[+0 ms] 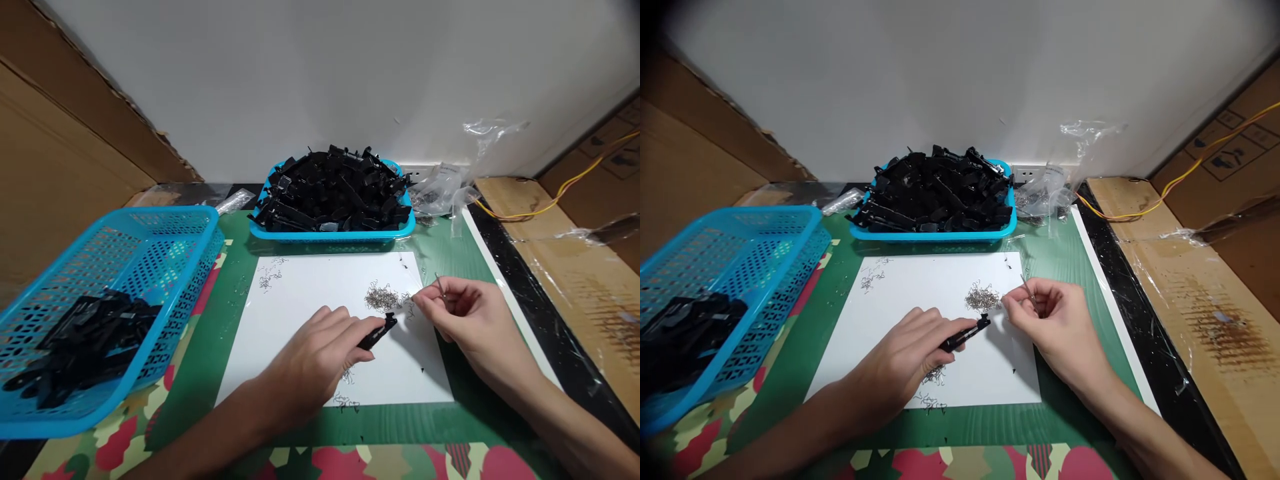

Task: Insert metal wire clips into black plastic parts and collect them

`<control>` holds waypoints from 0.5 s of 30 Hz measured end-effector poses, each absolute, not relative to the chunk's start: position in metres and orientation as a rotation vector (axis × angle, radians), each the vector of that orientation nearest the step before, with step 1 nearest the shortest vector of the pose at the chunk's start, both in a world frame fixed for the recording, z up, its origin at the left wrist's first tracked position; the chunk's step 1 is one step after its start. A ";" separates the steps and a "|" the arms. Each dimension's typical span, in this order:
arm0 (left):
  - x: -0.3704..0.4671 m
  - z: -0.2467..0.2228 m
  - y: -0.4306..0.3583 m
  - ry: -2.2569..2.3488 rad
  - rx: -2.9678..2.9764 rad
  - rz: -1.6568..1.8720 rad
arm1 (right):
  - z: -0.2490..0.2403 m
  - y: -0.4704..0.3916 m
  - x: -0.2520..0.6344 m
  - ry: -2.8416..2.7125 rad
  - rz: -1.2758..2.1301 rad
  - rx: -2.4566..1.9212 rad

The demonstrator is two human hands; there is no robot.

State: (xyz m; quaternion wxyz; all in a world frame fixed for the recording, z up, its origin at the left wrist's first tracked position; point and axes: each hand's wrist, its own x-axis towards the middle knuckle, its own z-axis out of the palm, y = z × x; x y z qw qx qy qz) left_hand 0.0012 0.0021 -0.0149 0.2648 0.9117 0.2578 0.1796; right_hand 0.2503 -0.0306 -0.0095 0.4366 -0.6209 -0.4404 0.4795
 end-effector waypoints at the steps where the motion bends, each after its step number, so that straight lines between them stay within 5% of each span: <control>1: 0.001 -0.015 0.003 0.689 2.520 0.486 | -0.009 -0.030 0.251 -1.133 1.240 -1.567; 15: 0.003 -0.019 0.000 0.649 2.659 0.445 | -0.011 -0.033 0.243 -1.503 1.280 -1.744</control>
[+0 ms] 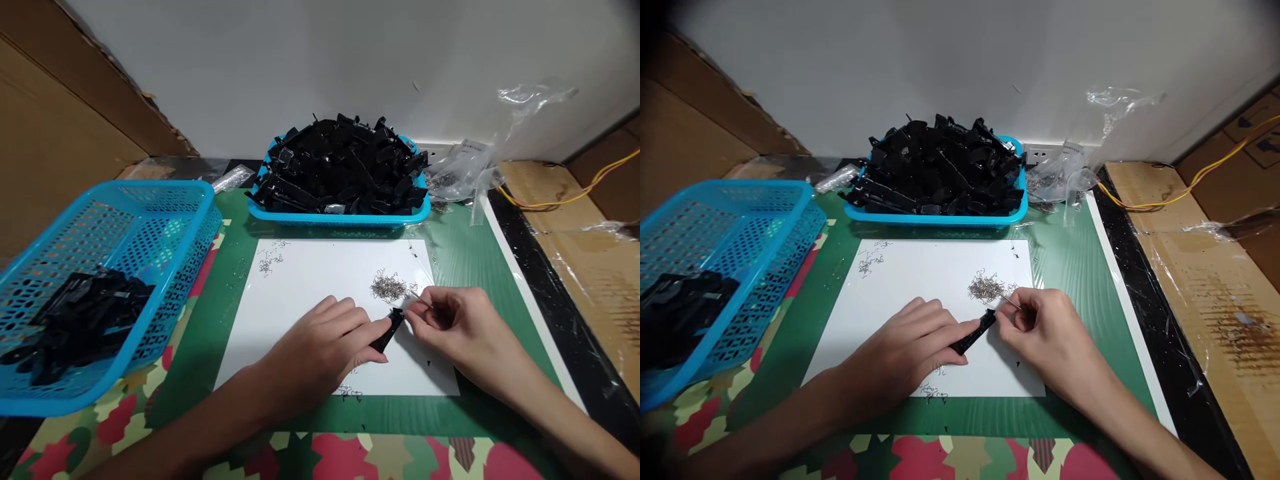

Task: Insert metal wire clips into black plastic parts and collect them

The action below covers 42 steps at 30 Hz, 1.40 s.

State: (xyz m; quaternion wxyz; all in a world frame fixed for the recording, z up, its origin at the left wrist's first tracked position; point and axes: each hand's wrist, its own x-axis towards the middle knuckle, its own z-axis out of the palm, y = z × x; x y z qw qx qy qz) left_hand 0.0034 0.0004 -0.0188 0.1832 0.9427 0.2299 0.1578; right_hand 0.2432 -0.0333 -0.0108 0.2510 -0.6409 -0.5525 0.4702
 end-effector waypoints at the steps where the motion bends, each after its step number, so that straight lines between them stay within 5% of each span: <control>1: 0.004 -0.018 0.001 0.650 2.651 0.439 | -0.011 -0.034 0.243 -1.518 1.257 -1.748; 26: 0.003 -0.018 0.000 0.593 2.614 0.539 | 0.003 -0.040 0.252 -1.824 1.114 -1.736; 38: 0.002 -0.020 0.001 0.618 2.629 0.530 | -0.004 -0.039 0.266 -1.837 0.165 -1.561; 42: 0.002 -0.020 0.002 0.634 2.588 0.517 | -0.001 -0.044 0.257 -1.551 0.603 -1.628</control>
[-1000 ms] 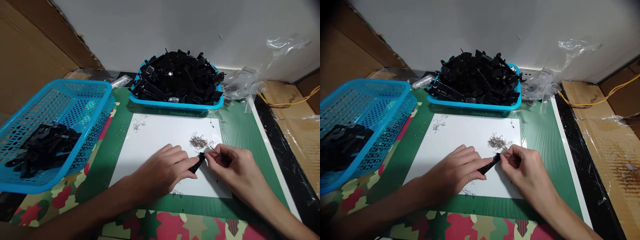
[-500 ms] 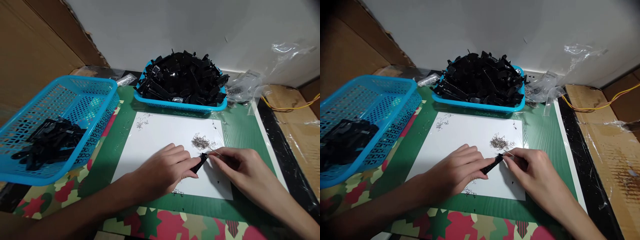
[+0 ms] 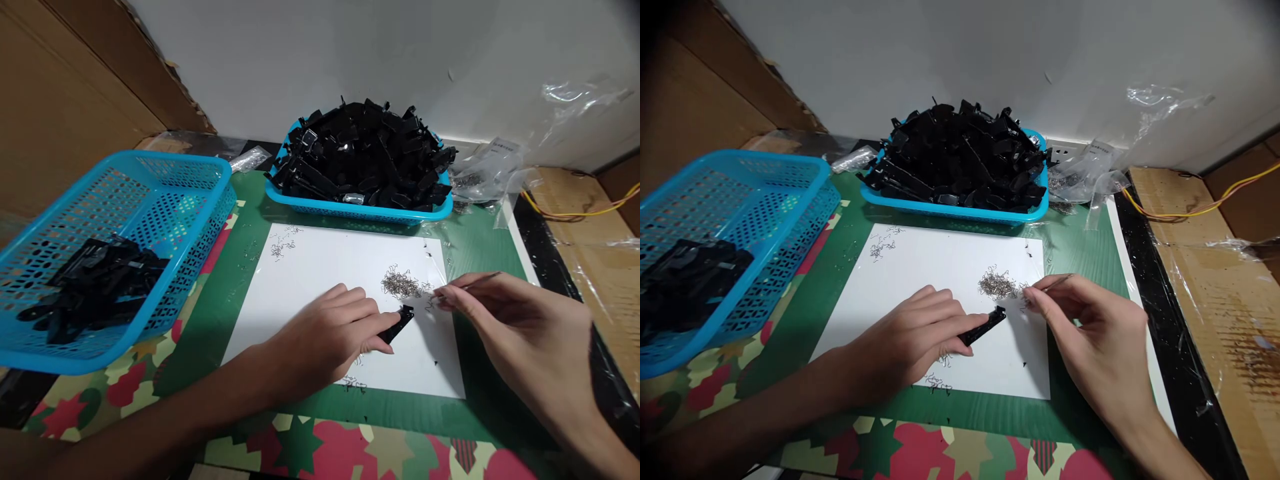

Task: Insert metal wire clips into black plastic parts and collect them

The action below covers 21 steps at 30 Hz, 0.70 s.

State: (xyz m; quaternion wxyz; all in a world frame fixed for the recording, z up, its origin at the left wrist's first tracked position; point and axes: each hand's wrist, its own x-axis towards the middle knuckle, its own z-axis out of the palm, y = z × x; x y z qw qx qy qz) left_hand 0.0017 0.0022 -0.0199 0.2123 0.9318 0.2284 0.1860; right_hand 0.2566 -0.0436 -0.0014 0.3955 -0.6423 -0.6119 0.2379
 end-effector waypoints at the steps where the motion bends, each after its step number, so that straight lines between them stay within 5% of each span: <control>1: 0.002 -0.020 0.003 0.639 2.580 0.511 | -0.002 -0.044 0.254 -1.489 0.739 -1.618; 7: 0.002 -0.020 0.004 0.629 2.581 0.482 | -0.010 -0.041 0.243 -1.336 1.016 -1.554; 21: 0.001 -0.024 0.004 0.669 2.488 0.477 | -0.005 -0.046 0.237 -1.494 0.820 -1.610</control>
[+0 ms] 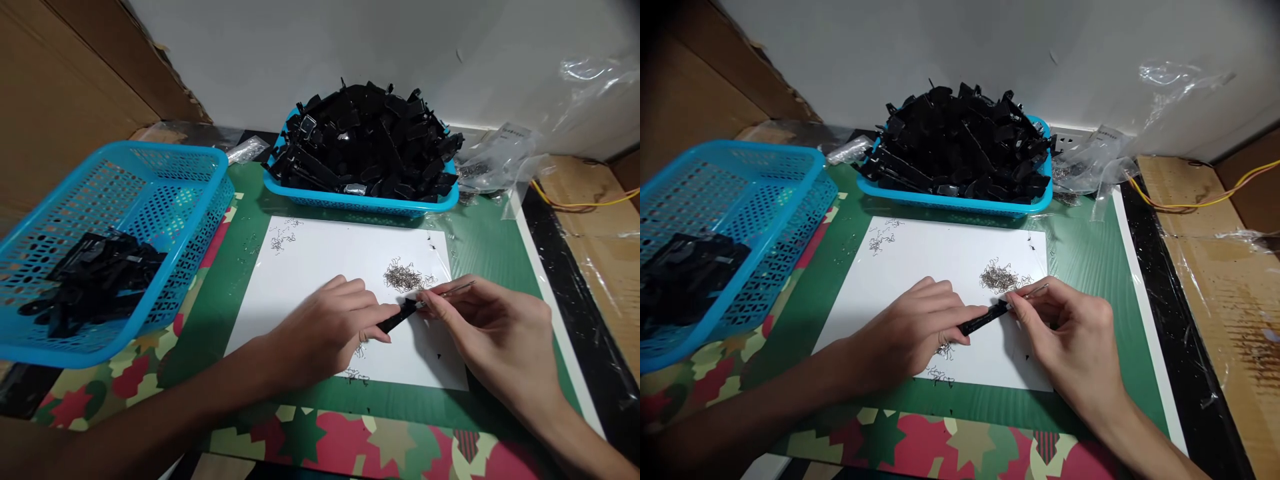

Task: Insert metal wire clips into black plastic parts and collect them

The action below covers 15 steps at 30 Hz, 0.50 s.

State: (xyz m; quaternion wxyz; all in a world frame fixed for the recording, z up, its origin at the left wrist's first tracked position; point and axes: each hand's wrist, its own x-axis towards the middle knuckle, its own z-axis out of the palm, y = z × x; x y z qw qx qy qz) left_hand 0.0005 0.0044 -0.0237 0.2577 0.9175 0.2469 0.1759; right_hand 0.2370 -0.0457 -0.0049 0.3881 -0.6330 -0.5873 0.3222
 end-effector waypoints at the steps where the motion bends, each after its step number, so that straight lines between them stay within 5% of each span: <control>1: 0.001 -0.025 0.005 0.679 2.460 0.493 | -0.005 -0.046 0.236 -1.505 0.816 -1.614; 10: 0.001 -0.013 0.007 0.865 2.035 0.774 | -0.005 -0.054 0.235 -1.457 0.659 -1.515; 15: 0.001 -0.011 0.009 1.045 1.596 0.990 | -0.009 -0.062 0.222 -1.983 0.862 -1.261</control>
